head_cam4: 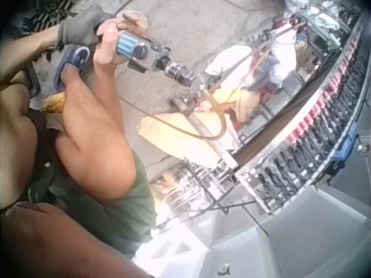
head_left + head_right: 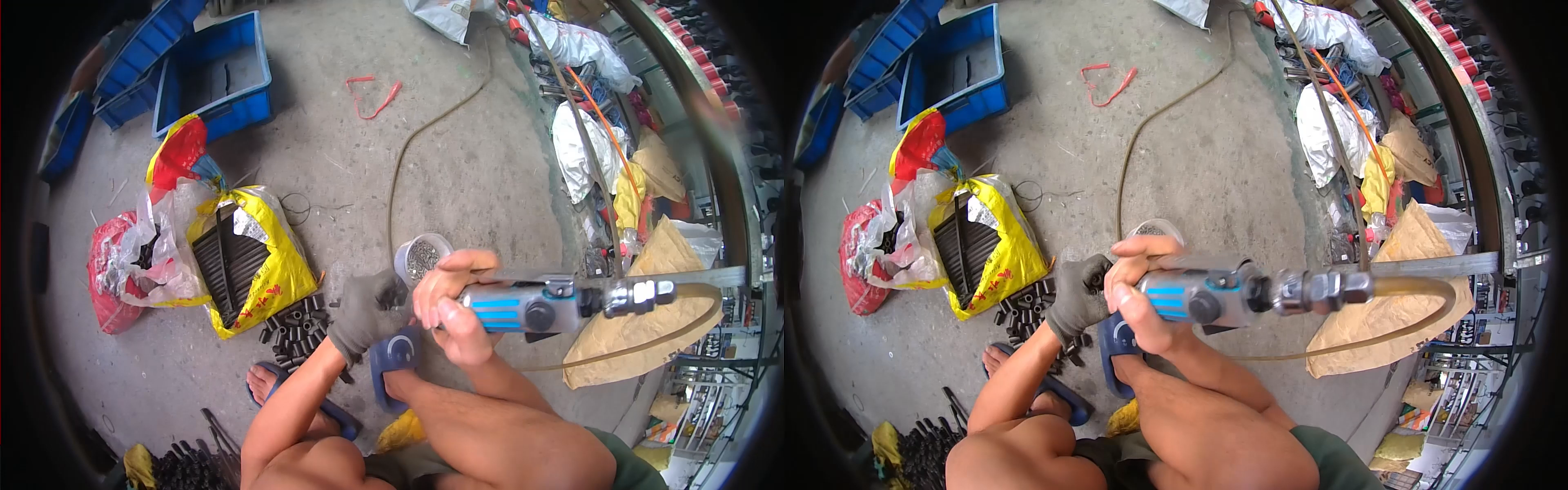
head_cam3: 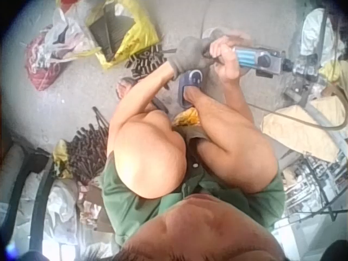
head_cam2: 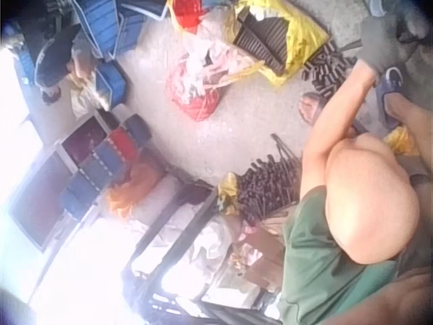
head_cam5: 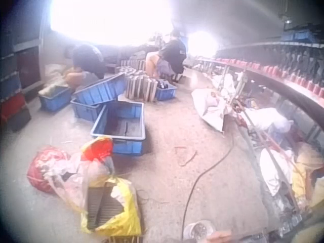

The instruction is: The person assembles small metal components by placing silver-colored rings into a black three-holed bracket and then using a pneumatic tool to secure them.

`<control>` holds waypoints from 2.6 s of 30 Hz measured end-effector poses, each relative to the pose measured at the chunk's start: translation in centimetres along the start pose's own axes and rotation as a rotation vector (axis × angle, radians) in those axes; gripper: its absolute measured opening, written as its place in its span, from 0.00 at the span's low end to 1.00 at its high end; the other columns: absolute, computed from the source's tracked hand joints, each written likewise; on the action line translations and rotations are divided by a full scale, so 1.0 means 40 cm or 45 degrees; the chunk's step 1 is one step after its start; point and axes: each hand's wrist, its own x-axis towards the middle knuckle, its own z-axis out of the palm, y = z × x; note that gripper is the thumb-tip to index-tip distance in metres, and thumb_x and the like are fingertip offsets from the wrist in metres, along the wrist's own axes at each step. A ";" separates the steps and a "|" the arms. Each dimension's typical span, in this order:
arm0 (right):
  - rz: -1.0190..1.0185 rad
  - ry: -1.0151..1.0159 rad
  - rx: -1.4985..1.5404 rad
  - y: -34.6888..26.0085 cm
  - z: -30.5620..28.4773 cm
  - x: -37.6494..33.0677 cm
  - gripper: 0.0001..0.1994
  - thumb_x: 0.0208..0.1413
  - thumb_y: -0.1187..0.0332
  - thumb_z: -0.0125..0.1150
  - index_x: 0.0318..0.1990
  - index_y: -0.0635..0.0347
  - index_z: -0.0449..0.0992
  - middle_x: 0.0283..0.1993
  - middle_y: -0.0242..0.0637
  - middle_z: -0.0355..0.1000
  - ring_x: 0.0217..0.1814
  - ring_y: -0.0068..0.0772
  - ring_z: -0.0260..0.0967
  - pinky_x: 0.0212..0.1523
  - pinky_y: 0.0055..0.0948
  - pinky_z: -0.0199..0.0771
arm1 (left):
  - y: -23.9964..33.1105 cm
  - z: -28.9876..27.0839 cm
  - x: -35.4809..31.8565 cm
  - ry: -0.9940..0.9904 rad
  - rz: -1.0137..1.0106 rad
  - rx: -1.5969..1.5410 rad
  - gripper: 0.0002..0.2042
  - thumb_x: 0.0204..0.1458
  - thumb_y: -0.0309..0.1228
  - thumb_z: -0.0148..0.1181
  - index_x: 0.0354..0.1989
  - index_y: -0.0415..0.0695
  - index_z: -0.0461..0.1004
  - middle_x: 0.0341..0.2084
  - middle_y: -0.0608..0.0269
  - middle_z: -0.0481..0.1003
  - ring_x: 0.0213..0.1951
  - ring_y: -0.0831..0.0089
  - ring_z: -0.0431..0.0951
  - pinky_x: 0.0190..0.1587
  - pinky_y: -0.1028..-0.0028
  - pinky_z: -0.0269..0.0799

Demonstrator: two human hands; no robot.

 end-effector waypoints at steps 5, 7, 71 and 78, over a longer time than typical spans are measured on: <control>0.091 -0.016 -0.045 0.033 -0.028 -0.022 0.14 0.57 0.75 0.56 0.50 0.68 0.65 0.28 0.35 0.71 0.29 0.24 0.70 0.34 0.27 0.72 | 0.002 0.024 0.001 -0.043 0.058 0.027 0.12 0.42 0.36 0.72 0.29 0.42 0.79 0.22 0.47 0.78 0.25 0.53 0.81 0.30 0.59 0.75; 0.084 0.057 0.018 0.026 -0.048 -0.015 0.13 0.56 0.76 0.56 0.48 0.67 0.65 0.27 0.35 0.70 0.28 0.24 0.68 0.32 0.28 0.72 | 0.015 0.043 0.017 -0.091 0.061 0.113 0.12 0.43 0.37 0.71 0.31 0.43 0.79 0.24 0.46 0.79 0.29 0.46 0.81 0.32 0.56 0.76; 1.107 1.043 0.350 0.179 -0.445 -0.194 0.20 0.59 0.51 0.55 0.44 0.59 0.77 0.34 0.28 0.75 0.29 0.22 0.68 0.31 0.25 0.66 | -0.093 -0.384 -0.667 0.833 -0.095 1.195 0.17 0.56 0.26 0.67 0.54 0.39 0.77 0.55 0.45 0.76 0.63 0.44 0.72 0.67 0.52 0.65; 1.342 1.109 0.341 0.248 -0.479 -0.274 0.27 0.60 0.42 0.52 0.46 0.60 0.78 0.36 0.28 0.76 0.27 0.20 0.66 0.28 0.23 0.63 | -0.257 -0.534 -0.187 0.334 -0.101 1.408 0.35 0.57 0.48 0.66 0.65 0.34 0.66 0.60 0.37 0.72 0.63 0.43 0.70 0.66 0.53 0.65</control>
